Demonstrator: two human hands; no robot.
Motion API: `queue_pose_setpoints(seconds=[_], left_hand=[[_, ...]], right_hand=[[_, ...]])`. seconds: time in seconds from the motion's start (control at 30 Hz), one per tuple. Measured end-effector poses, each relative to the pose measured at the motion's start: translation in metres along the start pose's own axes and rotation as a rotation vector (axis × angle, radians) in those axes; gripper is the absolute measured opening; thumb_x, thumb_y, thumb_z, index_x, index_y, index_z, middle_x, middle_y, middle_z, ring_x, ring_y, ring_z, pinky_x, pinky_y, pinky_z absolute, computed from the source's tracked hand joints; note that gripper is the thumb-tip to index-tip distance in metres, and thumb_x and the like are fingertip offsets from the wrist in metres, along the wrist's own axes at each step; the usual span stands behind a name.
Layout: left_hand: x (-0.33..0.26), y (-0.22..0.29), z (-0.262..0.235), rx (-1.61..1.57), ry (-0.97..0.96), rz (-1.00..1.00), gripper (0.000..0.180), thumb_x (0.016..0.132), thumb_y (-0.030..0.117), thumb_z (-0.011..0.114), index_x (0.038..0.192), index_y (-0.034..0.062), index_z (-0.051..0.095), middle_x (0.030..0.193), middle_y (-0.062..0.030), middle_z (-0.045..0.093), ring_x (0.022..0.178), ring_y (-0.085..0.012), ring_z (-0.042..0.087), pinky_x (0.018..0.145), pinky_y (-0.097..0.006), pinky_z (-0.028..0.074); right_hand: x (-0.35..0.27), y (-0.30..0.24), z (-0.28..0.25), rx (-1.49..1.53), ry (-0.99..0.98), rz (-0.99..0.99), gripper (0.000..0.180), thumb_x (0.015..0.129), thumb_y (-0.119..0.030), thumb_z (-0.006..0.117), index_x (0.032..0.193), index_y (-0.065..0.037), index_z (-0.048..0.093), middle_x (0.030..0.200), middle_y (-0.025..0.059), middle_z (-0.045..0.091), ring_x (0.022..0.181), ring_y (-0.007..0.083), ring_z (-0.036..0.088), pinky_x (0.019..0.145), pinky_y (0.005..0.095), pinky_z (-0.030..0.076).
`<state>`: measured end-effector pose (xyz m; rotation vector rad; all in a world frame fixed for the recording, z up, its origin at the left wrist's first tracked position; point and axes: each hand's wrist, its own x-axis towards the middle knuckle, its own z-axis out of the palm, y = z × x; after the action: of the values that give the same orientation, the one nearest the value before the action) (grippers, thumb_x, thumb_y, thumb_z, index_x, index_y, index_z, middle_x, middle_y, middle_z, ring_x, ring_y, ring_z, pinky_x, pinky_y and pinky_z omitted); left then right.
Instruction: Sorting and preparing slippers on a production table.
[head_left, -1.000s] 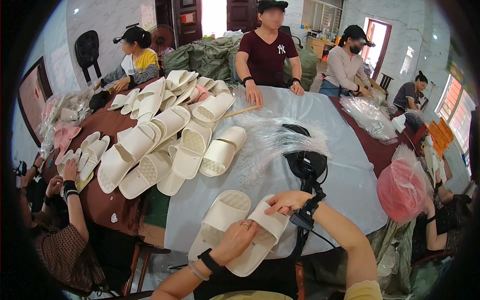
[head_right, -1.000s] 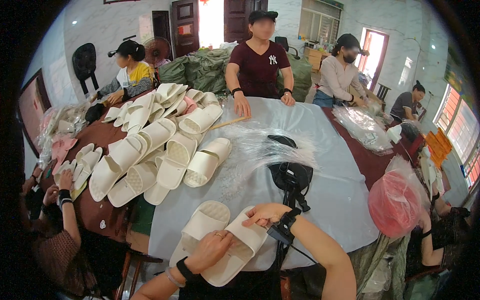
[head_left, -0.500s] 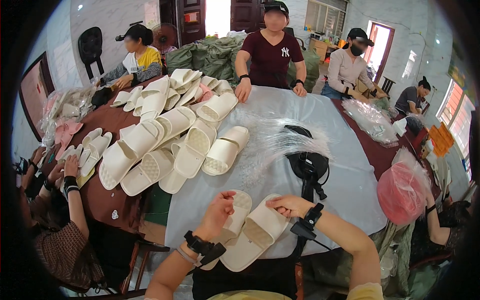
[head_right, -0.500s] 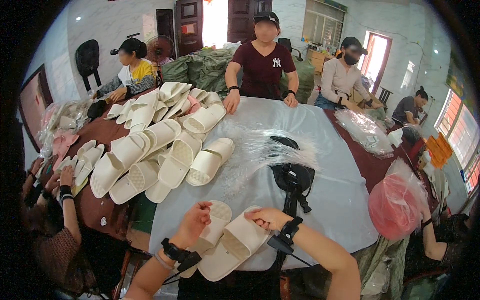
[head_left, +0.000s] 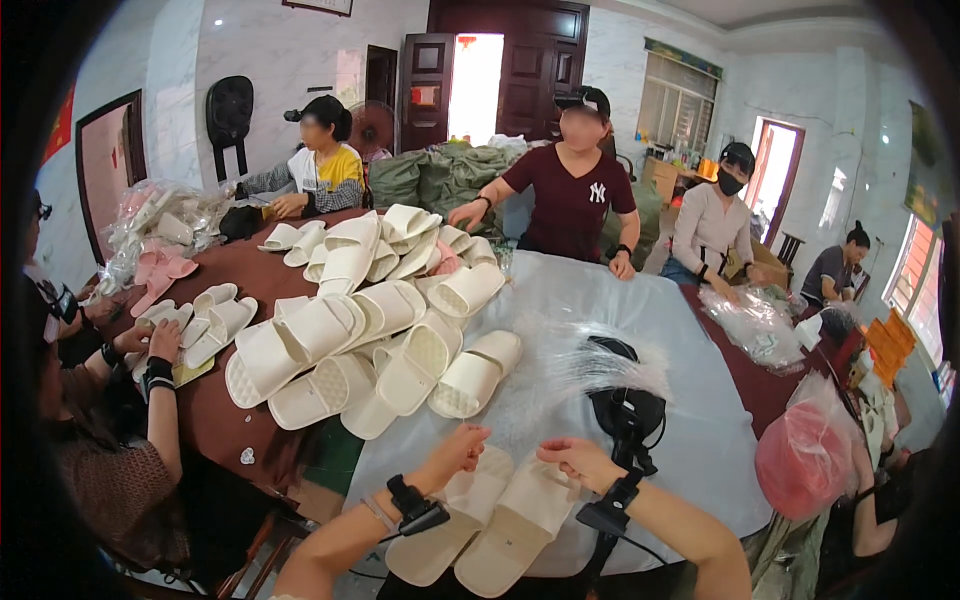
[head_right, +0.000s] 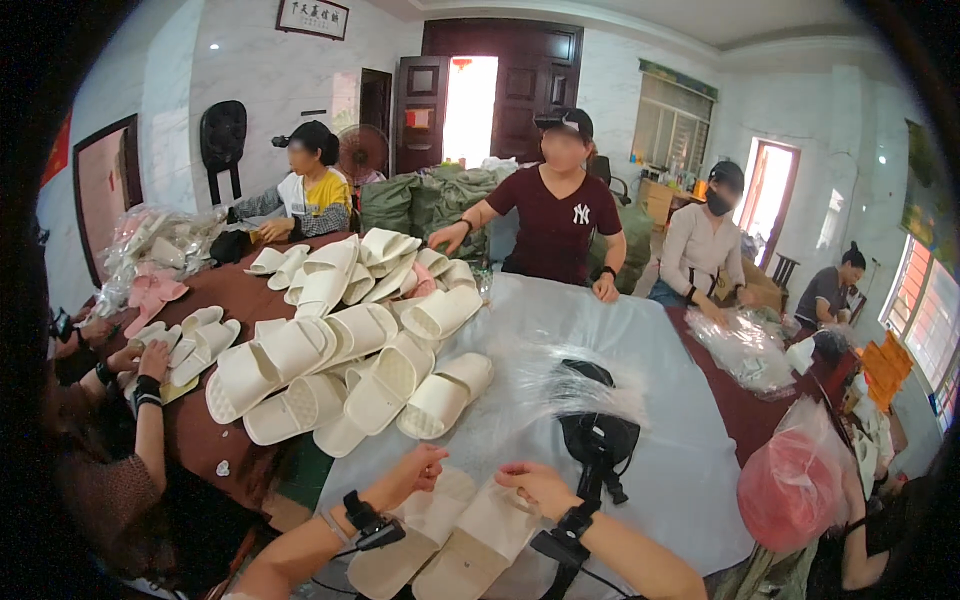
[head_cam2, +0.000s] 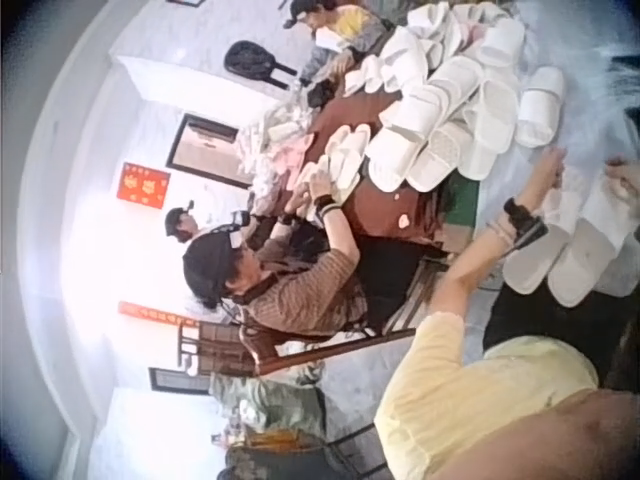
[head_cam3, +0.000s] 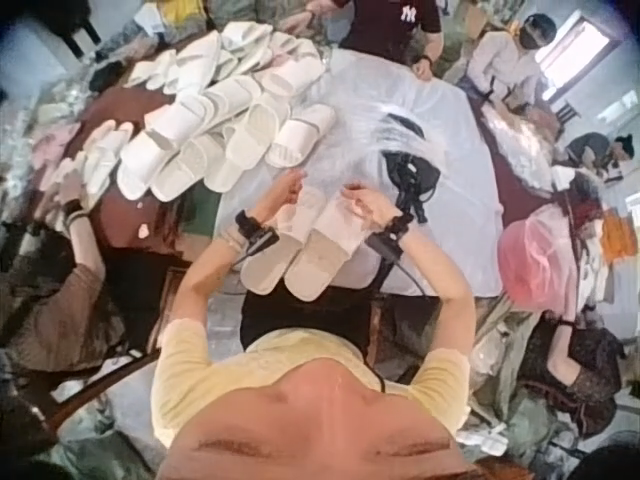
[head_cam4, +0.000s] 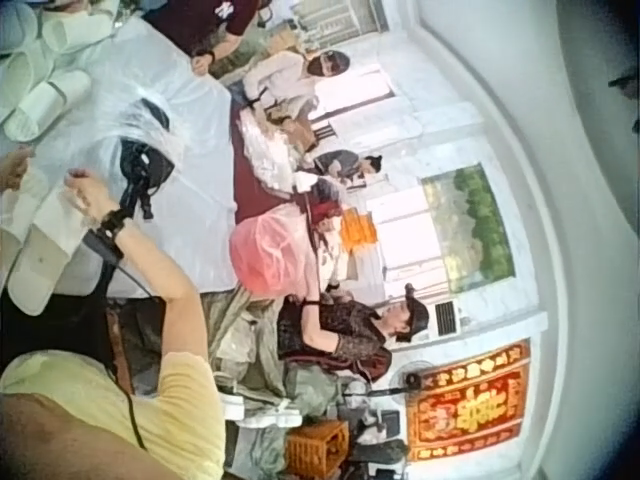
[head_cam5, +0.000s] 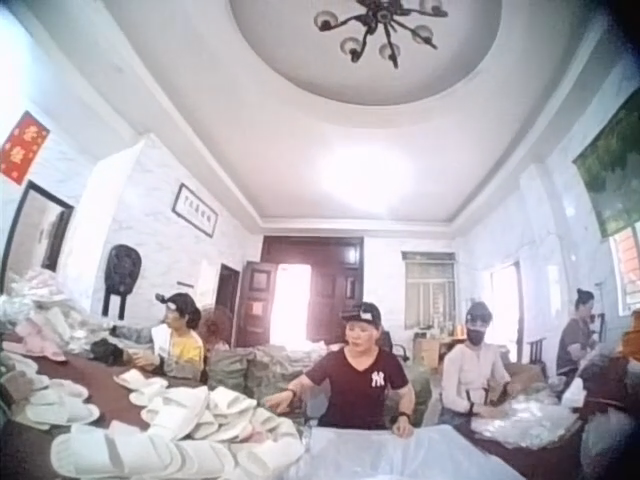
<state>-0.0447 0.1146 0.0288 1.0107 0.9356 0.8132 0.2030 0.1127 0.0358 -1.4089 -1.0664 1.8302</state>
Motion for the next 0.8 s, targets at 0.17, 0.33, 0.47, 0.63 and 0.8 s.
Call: queue_pose_setpoints(seconds=[0.17,0.33,0.47,0.63,0.8], left_hand=[[-0.004,-0.015,0.005,-0.165,0.226,-0.050,0.038,0.089,0.041,0.051,0.104,0.0075,0.043,0.075,-0.0008,0.041,0.056,-0.0089,0.038,0.051,-0.023,0.035],[-0.014,-0.036,0.008,0.563,0.215,0.387,0.032,0.095,0.028,0.041,0.088,0.0026,0.059,0.072,-0.0035,0.050,0.065,-0.0145,0.048,0.061,-0.027,0.041],[-0.021,-0.018,0.025,0.448,0.079,0.202,0.031,0.094,0.026,0.043,0.088,0.0017,0.061,0.067,-0.0011,0.049,0.062,-0.0106,0.045,0.058,-0.025,0.039],[0.021,0.012,0.021,0.174,-0.130,0.178,0.025,0.093,0.026,0.048,0.093,0.0024,0.055,0.067,0.0033,0.044,0.057,-0.0057,0.039,0.052,-0.020,0.034],[0.048,-0.002,0.015,0.125,-0.193,0.068,0.021,0.092,0.024,0.051,0.093,0.0037,0.056,0.067,0.0045,0.045,0.056,-0.0043,0.039,0.051,-0.019,0.033]], right_hand=[[0.011,-0.025,0.039,0.096,0.159,-0.263,0.025,0.079,-0.013,0.068,0.100,-0.007,0.058,0.071,-0.0065,0.050,0.049,0.0013,0.034,0.042,0.0174,0.024],[0.011,-0.024,0.049,0.419,0.310,-0.365,0.022,0.080,-0.017,0.068,0.100,-0.009,0.059,0.069,-0.0096,0.048,0.048,0.0006,0.034,0.041,0.0167,0.024],[0.009,-0.005,0.029,0.491,0.396,-0.410,0.023,0.081,-0.019,0.068,0.100,-0.008,0.060,0.073,-0.0087,0.052,0.051,0.0010,0.037,0.042,0.0155,0.026],[-0.006,0.008,0.026,0.153,0.318,-0.325,0.024,0.083,-0.020,0.065,0.102,-0.006,0.063,0.082,-0.0034,0.060,0.069,0.0050,0.052,0.057,0.0170,0.037],[-0.001,0.011,0.027,-0.123,0.184,-0.395,0.026,0.083,-0.011,0.063,0.107,-0.003,0.059,0.084,0.0008,0.060,0.082,0.0094,0.057,0.069,0.0203,0.043]])
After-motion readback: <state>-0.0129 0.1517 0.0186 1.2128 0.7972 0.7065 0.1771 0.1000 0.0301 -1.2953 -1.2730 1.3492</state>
